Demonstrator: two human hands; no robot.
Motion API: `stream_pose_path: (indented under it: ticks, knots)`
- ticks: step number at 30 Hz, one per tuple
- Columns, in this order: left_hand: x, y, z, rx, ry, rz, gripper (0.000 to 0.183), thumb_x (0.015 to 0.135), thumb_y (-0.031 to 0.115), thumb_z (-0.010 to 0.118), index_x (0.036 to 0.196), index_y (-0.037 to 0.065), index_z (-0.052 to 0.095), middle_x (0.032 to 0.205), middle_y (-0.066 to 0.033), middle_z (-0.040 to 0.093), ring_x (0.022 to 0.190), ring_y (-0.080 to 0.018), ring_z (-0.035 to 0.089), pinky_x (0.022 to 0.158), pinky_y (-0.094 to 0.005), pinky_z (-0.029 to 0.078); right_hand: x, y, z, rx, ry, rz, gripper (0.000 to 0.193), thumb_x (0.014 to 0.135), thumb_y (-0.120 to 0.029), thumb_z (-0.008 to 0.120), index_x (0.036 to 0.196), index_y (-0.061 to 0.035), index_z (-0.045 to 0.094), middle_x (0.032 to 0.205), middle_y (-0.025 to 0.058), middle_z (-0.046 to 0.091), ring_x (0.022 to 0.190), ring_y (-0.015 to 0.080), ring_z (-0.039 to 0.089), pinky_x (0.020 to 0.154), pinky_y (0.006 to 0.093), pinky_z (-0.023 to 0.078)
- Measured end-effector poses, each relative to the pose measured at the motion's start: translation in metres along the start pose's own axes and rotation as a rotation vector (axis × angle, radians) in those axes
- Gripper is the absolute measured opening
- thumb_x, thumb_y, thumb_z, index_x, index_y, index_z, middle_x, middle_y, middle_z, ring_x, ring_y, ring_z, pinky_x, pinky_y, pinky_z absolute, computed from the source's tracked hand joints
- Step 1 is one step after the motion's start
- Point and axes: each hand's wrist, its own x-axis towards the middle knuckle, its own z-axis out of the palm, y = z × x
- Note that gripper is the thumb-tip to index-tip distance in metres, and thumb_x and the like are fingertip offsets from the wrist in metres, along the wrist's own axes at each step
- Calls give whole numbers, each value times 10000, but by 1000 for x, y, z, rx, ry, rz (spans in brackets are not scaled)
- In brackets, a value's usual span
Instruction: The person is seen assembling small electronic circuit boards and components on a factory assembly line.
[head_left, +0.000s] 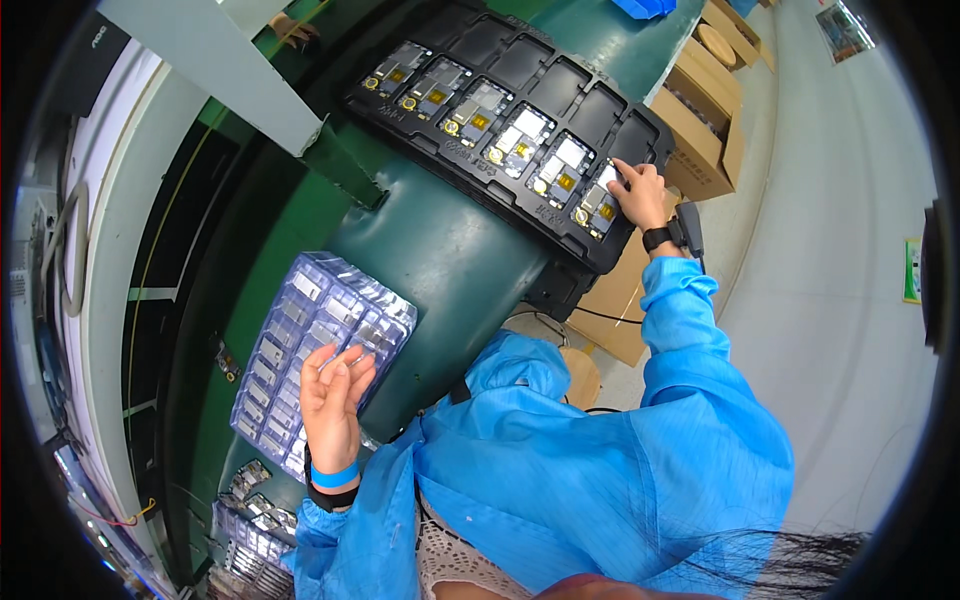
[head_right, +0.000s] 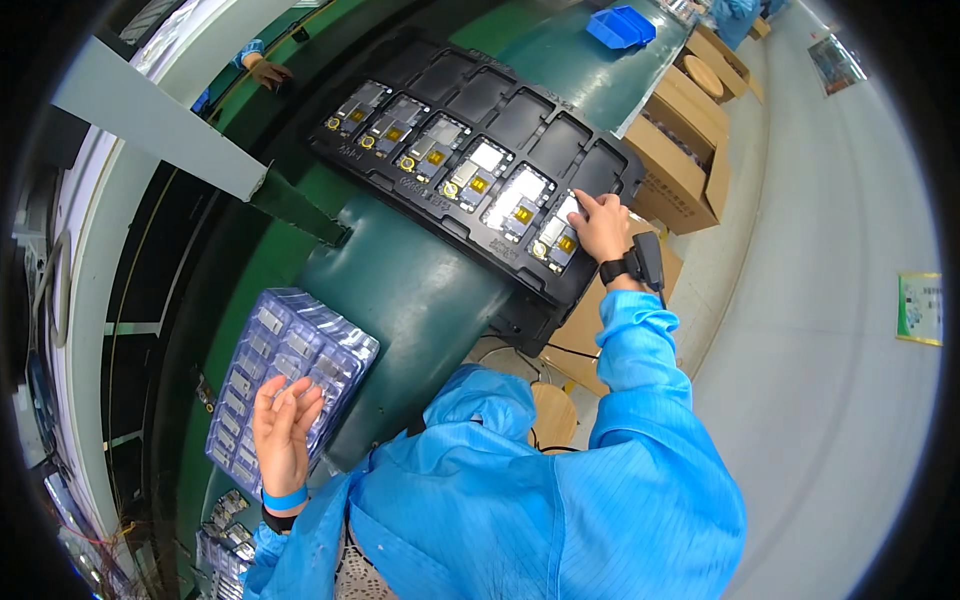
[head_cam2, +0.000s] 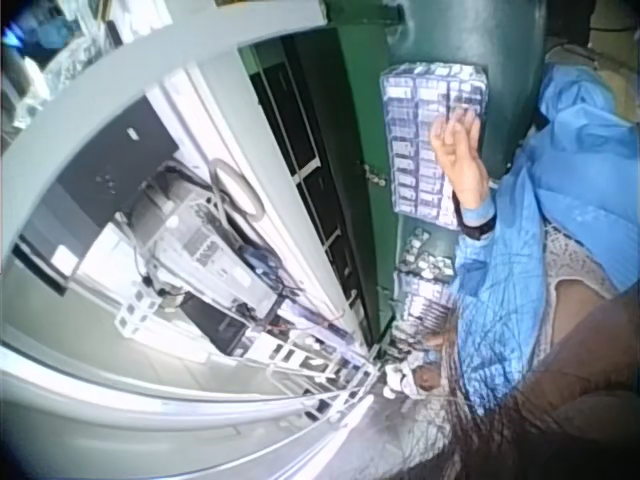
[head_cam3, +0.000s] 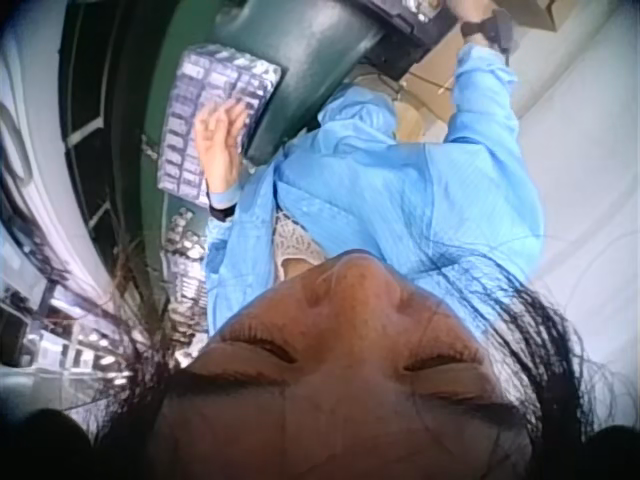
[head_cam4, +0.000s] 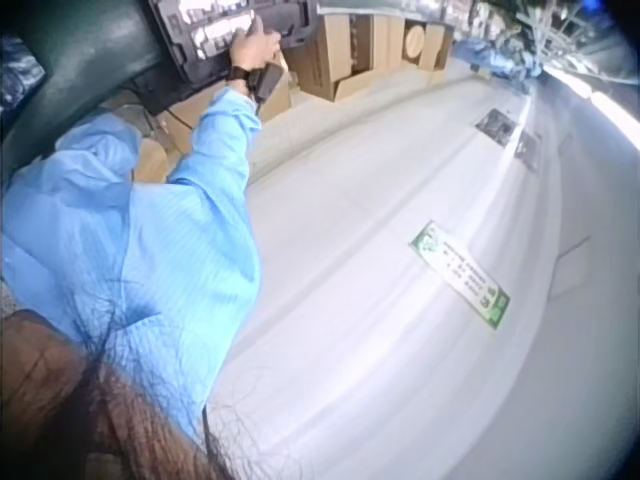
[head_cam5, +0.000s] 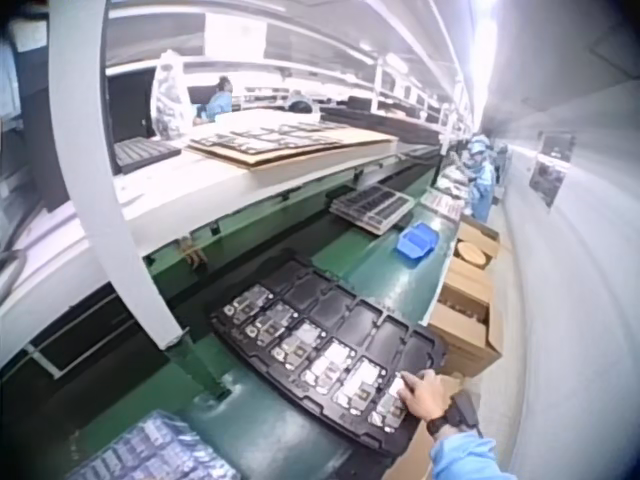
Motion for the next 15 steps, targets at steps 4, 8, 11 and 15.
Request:
stream_pose_path:
  ticks: [4, 8, 11, 15]
  knots:
    - [3, -2, -12, -25, 22, -8, 262, 891, 74, 466, 1139, 32, 396, 1071, -183, 546, 937, -227, 580, 830, -320, 484, -12, 12, 33, -118, 100, 33, 390, 823, -289, 530, 1210, -306, 485, 1376, 139, 268, 1261, 380, 205, 934, 566, 233]
    - [8, -5, -20, -35, 39, -13, 253, 890, 75, 468, 1130, 33, 398, 1056, -176, 550, 924, -225, 584, 818, -317, 489, -3, 32, 35, 108, 109, 73, 335, 848, -285, 487, 1181, -320, 490, 1378, 113, 272, 1295, 369, 140, 965, 594, 131]
    - [9, -6, -23, -16, 53, -34, 255, 891, 74, 466, 1132, 34, 395, 1047, -173, 551, 918, -221, 585, 814, -316, 491, 6, 36, 33, 267, 105, 68, 306, 844, -264, 494, 1142, -330, 513, 1372, 89, 290, 1305, 360, 127, 983, 585, 112]
    - [11, -7, -20, 2, 50, -56, 249, 890, 71, 465, 1128, 33, 399, 1049, -174, 551, 913, -218, 585, 809, -314, 493, 9, 34, 30, 295, 119, 71, 288, 823, -219, 528, 1103, -280, 551, 1338, 77, 347, 1291, 334, 180, 1027, 493, 145]
